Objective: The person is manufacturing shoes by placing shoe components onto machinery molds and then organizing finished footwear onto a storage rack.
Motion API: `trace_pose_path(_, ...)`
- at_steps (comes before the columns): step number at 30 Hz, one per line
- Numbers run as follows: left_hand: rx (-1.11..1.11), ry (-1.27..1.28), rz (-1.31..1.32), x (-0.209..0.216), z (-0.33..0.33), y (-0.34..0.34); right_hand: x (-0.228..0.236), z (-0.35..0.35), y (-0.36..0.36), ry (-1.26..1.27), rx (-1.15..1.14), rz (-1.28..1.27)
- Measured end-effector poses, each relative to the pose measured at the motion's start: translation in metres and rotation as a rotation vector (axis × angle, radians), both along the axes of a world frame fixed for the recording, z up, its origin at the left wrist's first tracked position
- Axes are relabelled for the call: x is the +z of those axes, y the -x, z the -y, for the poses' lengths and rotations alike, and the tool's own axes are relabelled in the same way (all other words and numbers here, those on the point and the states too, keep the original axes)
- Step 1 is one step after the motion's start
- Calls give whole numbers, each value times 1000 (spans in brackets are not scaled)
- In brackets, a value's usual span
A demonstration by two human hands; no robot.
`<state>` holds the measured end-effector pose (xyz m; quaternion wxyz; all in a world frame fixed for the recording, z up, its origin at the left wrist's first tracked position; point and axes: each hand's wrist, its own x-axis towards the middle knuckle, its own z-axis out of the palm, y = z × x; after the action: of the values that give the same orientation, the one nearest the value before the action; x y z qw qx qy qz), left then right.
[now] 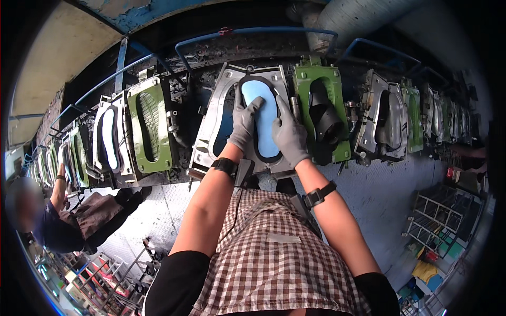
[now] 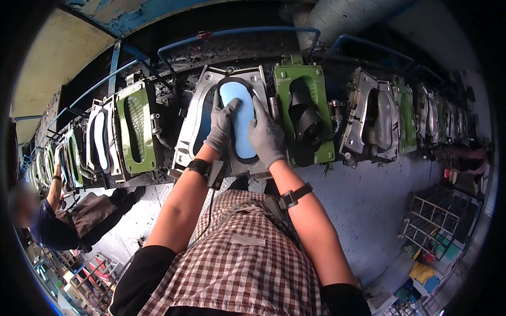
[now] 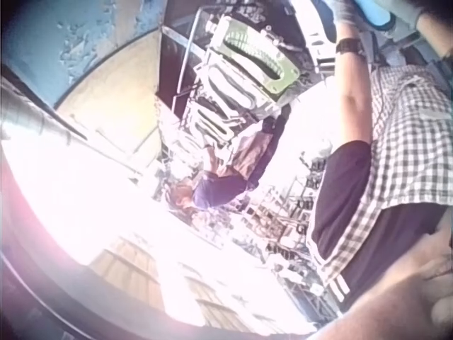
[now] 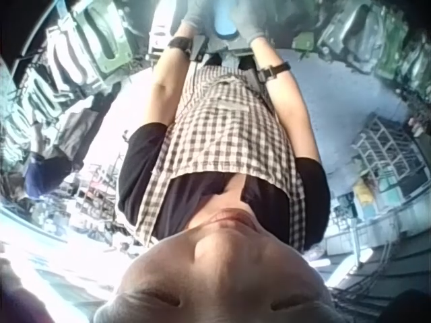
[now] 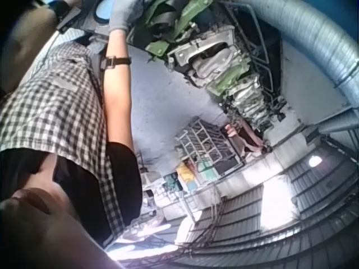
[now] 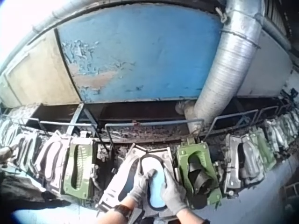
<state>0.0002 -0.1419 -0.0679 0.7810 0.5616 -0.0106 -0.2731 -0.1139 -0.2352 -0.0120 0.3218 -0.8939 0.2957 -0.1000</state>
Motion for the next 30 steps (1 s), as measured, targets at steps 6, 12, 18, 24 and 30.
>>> trace_pose_path(6,37,-195,-22,13,-7,59,9,29,55,-128,94,87)
trace_pose_path(12,-329,-576,994,69,55,128,29,99,134,-151,-61,460)
trace_pose_path(18,-352,-200,76,91,166,146,15,172,205,-193,-120,288)
trace_pose_path(24,-396,-26,161,141,287,239,65,277,271,-910,-535,561)
trace_pose_path(30,-371,-68,-206,72,448,281,44,433,356,-558,-743,683)
